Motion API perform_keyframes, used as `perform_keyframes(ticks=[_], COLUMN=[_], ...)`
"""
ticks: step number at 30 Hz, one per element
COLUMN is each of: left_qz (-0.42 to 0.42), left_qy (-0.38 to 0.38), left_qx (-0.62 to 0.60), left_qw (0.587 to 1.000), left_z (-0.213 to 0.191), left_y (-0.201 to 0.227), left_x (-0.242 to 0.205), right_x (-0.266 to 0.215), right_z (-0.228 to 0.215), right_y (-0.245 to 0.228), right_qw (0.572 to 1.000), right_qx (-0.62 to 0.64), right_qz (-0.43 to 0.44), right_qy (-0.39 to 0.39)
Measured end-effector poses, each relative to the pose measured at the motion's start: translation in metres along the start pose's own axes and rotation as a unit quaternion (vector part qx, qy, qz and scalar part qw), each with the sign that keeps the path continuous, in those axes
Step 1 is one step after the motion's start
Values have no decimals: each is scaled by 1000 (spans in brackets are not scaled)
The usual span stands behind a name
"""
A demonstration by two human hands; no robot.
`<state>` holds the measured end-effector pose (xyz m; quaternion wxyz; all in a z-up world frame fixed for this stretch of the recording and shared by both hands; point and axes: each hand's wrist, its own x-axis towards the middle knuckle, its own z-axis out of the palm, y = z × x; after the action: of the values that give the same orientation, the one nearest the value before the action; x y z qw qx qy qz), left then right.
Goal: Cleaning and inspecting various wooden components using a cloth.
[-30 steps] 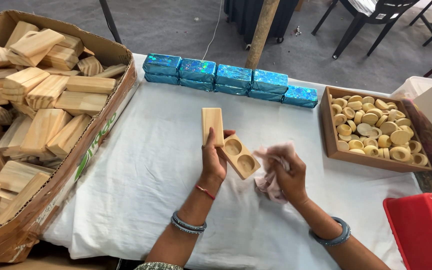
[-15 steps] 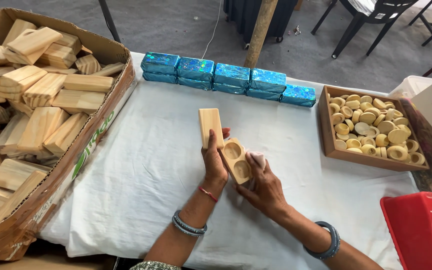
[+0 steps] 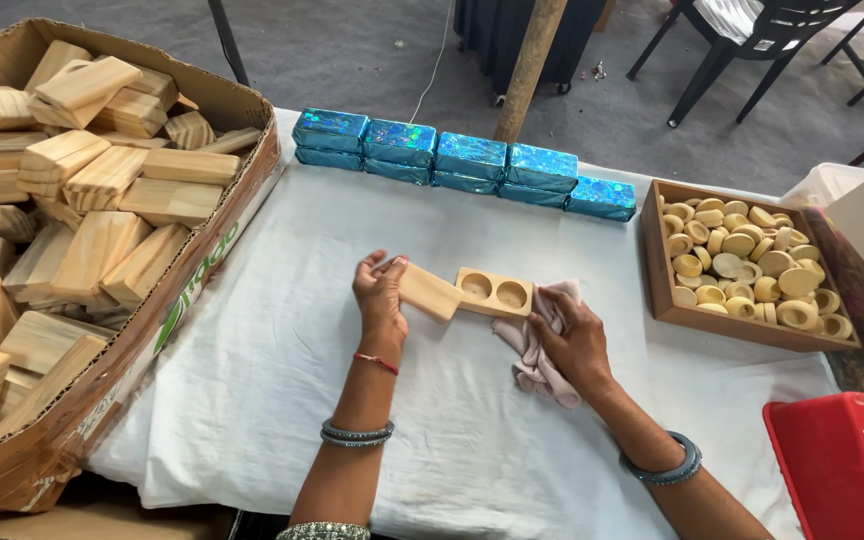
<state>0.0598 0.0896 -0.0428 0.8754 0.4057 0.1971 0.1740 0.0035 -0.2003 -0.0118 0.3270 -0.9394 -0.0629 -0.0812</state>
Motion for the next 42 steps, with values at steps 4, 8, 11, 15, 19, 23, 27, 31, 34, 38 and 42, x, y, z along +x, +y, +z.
perform_keyframes(ticks=[4,8,11,15,19,23,27,31,34,38,42], left_qz=[32,84,101,127,209,146,257,312,421,507,427], left_qy=[-2,7,19,-15,-12,-35,25,0,5,-150,-384], left_qx=[67,135,161,158,343,387,552,519,536,467,453], left_qw=[997,987,982,979,916,910,793,795,732,709,682], left_z=[0,-4,-9,-16,-15,2,13,12,22,50,66], left_y=[22,19,16,5,5,24,37,33,39,34,15], left_x=[-6,-4,3,12,13,-16,-35,-38,-53,-96,-136], right_x=[-14,-15,-7,-5,-29,-60,-65,-32,-5,16,30], right_z=[-32,-21,-46,-110,-136,-160,-190,-213,-222,-222,-213], right_y=[-75,-44,-34,-20,35,44,32,73,87,119,149], right_qw=[977,970,942,892,886,941,988,995,981,954,962], right_qx=[-164,-212,-282,-365,-388,-289,-112,-34,-48,-53,-82], right_qz=[75,-88,-47,28,59,-99,-80,-47,0,74,189], right_qy=[-115,-75,-173,-265,-249,-148,-67,80,187,287,178])
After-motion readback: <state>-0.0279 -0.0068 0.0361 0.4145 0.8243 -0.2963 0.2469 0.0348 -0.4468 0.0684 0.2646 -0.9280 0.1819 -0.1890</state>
